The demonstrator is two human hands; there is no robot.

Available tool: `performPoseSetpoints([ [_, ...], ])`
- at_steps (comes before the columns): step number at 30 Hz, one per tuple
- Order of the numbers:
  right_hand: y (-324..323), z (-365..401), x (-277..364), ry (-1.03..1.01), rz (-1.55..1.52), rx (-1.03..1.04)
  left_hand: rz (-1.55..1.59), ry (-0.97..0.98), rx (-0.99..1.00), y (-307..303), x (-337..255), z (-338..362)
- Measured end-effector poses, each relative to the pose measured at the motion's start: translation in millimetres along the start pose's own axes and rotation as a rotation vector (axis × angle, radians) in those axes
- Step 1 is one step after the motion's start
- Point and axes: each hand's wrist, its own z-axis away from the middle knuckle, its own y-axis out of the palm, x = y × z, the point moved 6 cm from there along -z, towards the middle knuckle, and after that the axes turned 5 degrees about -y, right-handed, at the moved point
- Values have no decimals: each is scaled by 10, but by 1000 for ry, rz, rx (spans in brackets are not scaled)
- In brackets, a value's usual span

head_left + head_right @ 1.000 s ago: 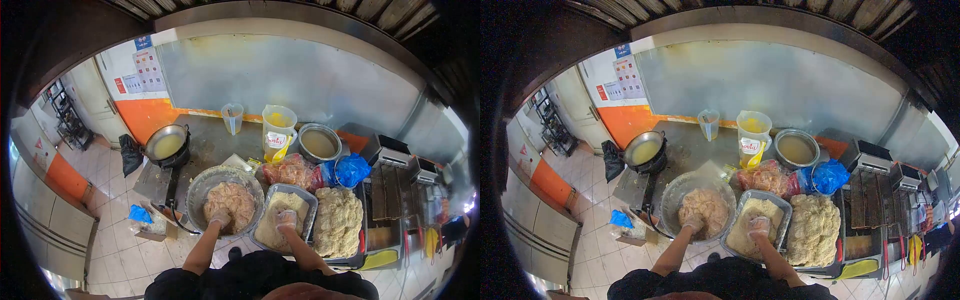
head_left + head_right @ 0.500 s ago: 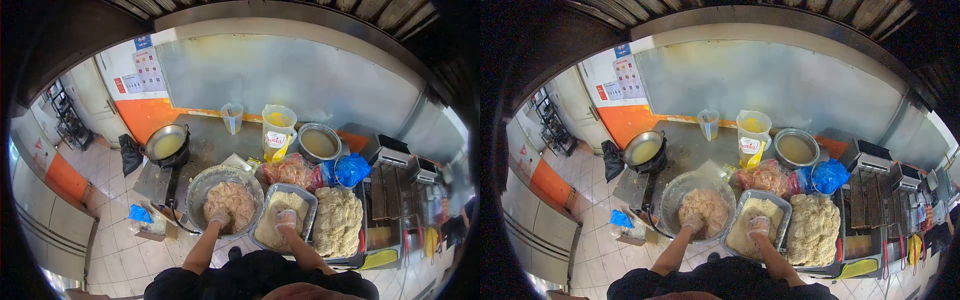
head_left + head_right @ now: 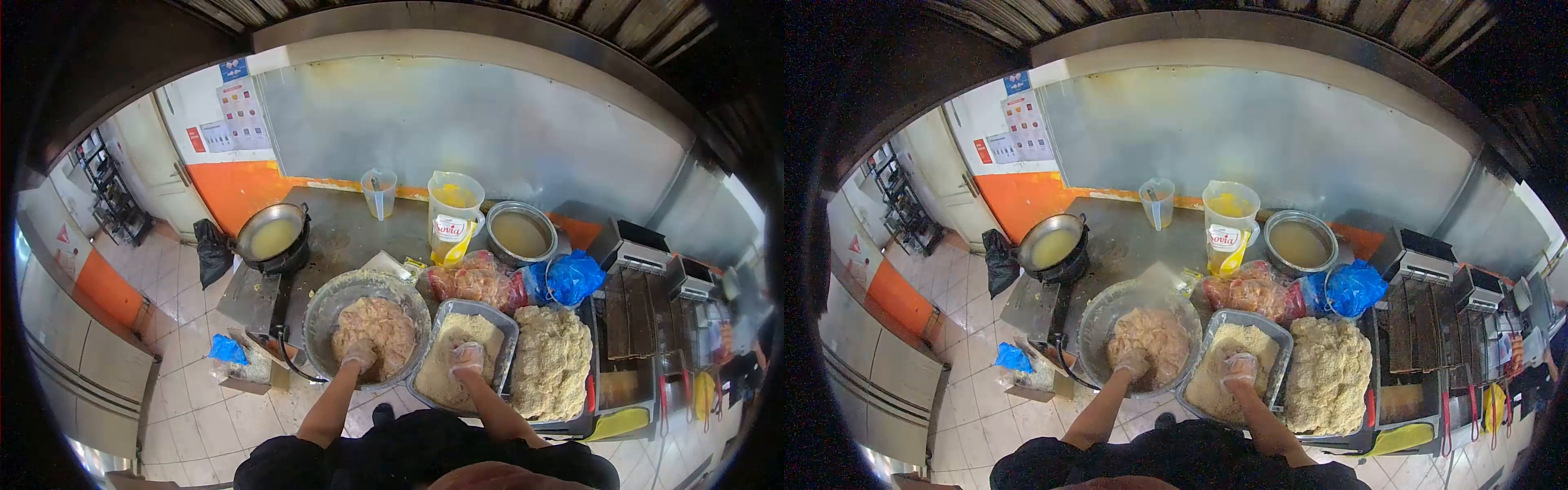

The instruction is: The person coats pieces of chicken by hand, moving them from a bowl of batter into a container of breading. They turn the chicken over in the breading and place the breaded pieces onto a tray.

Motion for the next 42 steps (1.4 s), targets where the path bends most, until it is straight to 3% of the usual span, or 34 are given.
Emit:
performPoseSetpoints([
  [5,230,-37,-153,-39,140,-25,70,-22,62,37,8,-8],
  [8,1261,-426,-981,-64,-819,-304,-52,60,28,-3,-52,22],
  [12,1134,-387,-889,-92,-690,-279,58,-38,41,42,23,-4],
  [15,1052,-382,-813,-142,-425,-338,116,-65,43,103,91,-37],
  [17,1015,-329,-804,22,-413,-115,90,-24,35,159,109,-90],
  [18,787,-249,-673,21,-412,-116,91,-24,34,120,79,-74],
  [20,283,-56,-255,5,-14,46,27,-11,75,34,-9,-17],
  [24,409,-102,-375,33,-172,9,50,17,28,277,173,-201],
  [26,57,12,-68,38,49,104,33,30,4,215,135,-137],
  [33,515,-107,-413,11,-136,-56,-33,46,-20,-15,-28,19],
  [38,133,-20,-88,-81,109,-136,106,-39,45,-41,-25,48],
  [39,321,-116,-214,-80,106,-146,100,-32,39,-30,-15,18],
  [41,1029,-382,-766,-87,-630,-248,-11,29,22,43,-2,-30],
  [42,1054,-395,-786,-94,-631,-254,-12,32,14,44,2,-38],
])
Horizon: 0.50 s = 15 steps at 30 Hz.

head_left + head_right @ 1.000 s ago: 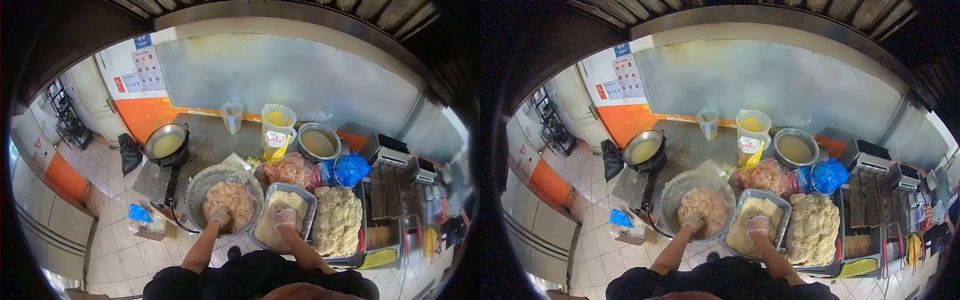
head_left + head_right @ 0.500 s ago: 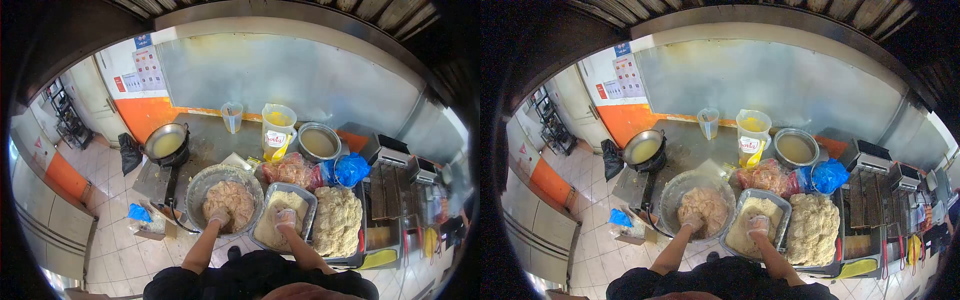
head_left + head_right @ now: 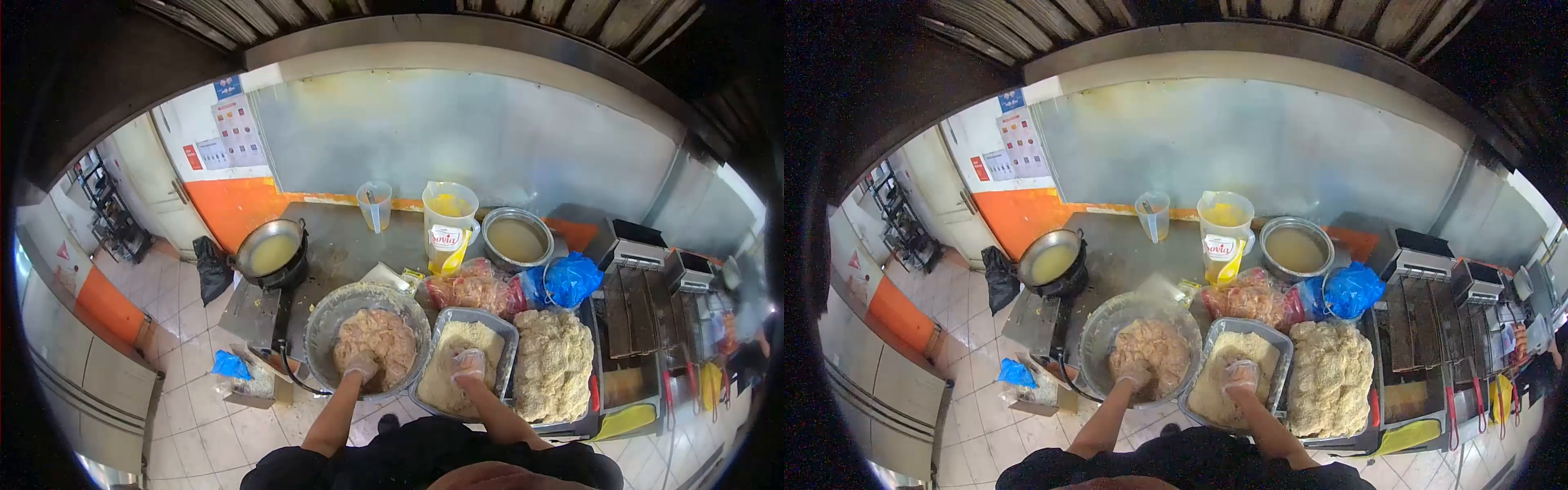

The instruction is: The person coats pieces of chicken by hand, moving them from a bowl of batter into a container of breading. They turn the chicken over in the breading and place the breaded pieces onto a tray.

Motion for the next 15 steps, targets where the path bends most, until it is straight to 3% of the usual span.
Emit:
performPoseSetpoints([
  [3,-114,-19,135,-20,-48,-86,-3,-8,-29,4,6,-13],
  [5,-336,87,845,-22,470,57,-15,28,-86,-46,-40,50],
  [8,-294,67,806,-47,583,67,47,-7,18,-150,-100,131],
  [11,-186,52,353,-81,334,-35,74,-29,13,0,3,45],
  [14,-350,99,890,-84,504,23,16,-5,55,-90,-72,104],
  [15,-258,38,743,-80,505,28,18,-6,61,-154,-110,147],
])
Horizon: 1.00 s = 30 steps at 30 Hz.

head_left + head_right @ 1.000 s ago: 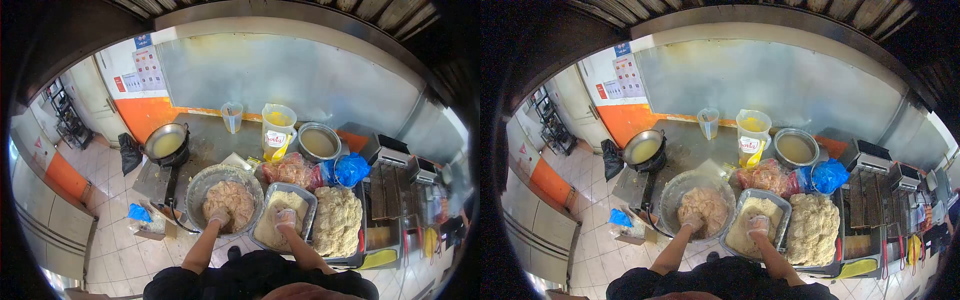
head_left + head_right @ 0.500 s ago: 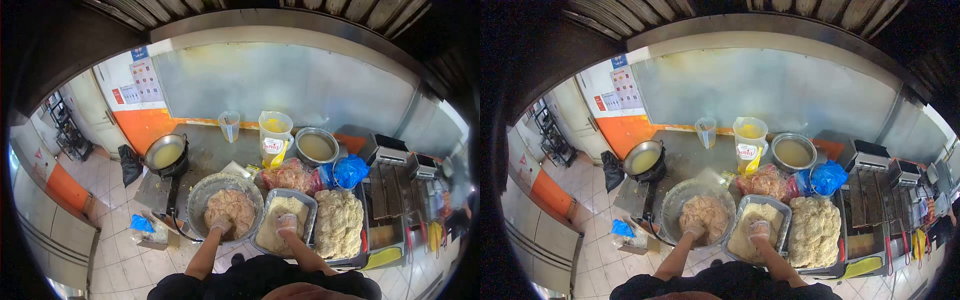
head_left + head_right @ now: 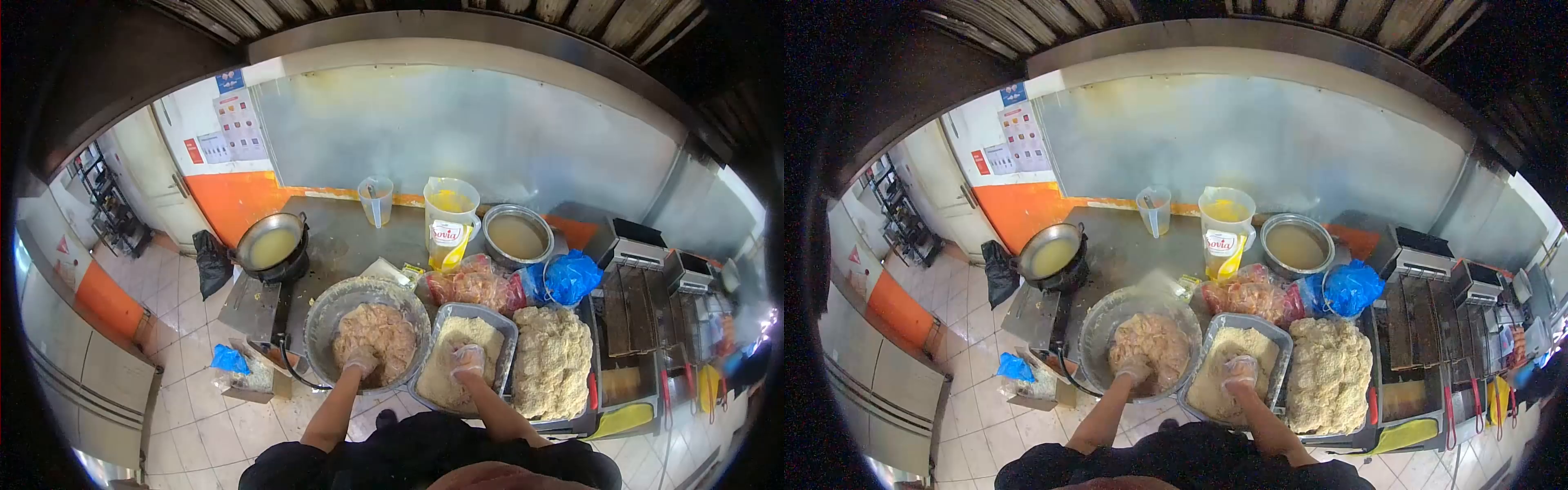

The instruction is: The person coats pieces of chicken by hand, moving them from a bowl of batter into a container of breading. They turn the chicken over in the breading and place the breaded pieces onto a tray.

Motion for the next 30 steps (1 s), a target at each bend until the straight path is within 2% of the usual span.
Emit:
performPoseSetpoints([
  [2,476,-32,-493,172,-431,-125,106,-66,-15,-88,-52,119],
  [4,-448,3,479,-59,433,227,-1,-72,-61,92,90,-14],
  [6,-452,60,434,-222,412,-39,74,-80,26,210,206,-177],
  [8,140,60,-285,-114,-57,-35,-167,90,-126,587,419,-504],
  [10,-640,-34,623,-58,301,70,-50,12,-149,592,487,-499],
  [11,-762,-10,712,-69,260,28,-19,-53,-103,567,480,-498],
  [12,-651,-45,656,-24,369,103,-4,-71,-20,152,163,-104],
  [13,-540,54,602,-177,501,69,-31,-75,-28,315,276,-235],
  [14,-520,73,587,-186,532,200,-71,-25,25,287,229,-213],
  [15,-488,44,569,-198,560,327,37,-49,-33,298,258,-200],
  [17,-55,133,92,-144,527,257,-137,53,-10,279,167,-175],
  [19,-437,133,321,131,251,175,86,-76,-36,186,211,-218],
  [23,-238,63,165,103,325,274,142,-108,38,434,398,-400],
  [25,-341,59,237,-31,3,52,-111,-44,7,336,288,-366],
  [30,-471,67,390,39,107,153,-266,33,-2,318,252,-367],
])
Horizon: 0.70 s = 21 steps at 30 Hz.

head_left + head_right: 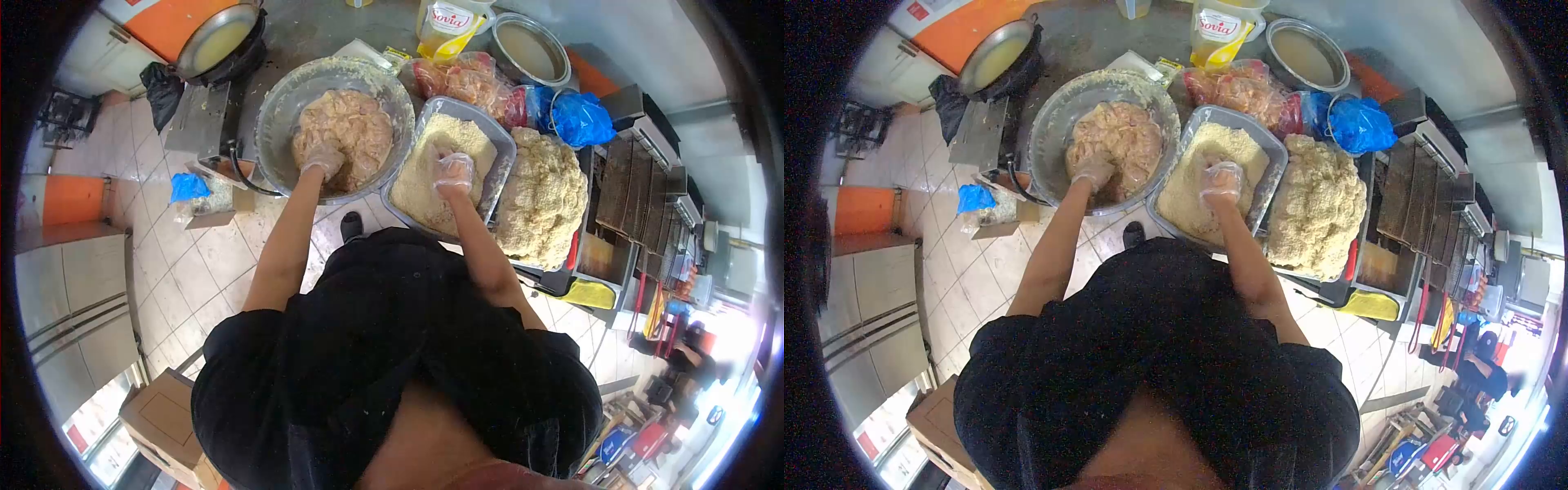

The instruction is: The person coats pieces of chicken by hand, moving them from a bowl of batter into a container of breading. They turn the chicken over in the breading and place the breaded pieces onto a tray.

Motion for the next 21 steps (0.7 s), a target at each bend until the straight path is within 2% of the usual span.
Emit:
performPoseSetpoints([
  [2,137,-6,-143,19,-15,13,-32,21,-17,50,-21,-4],
  [4,428,-11,-370,-143,185,-161,-127,1,-166,2,-31,35],
  [5,379,-36,-344,-146,186,-161,-125,-1,-167,-52,-41,35],
  [7,238,-124,-219,-139,3,45,-111,4,137,-45,-64,53],
  [8,52,-166,-92,-144,9,45,-103,3,134,-60,-62,69],
  [10,-316,-299,279,-112,59,320,34,-50,202,-76,-48,39],
  [11,-479,-290,462,-86,85,458,45,-41,194,-4,-33,16],
  [13,-566,-197,671,-24,133,739,35,-11,-143,-110,-47,68],
  [14,-469,-174,657,-23,141,737,133,-60,-32,-140,-58,86],
  [16,-300,-157,653,-110,337,621,170,-56,-44,-198,-72,114],
  [17,-258,-167,658,-111,341,627,200,-54,-54,-188,-68,132],
  [19,-371,-222,726,1,404,579,186,-63,-17,-80,-20,23],
  [21,-196,-320,563,16,402,590,169,-71,17,-42,-9,27],
])
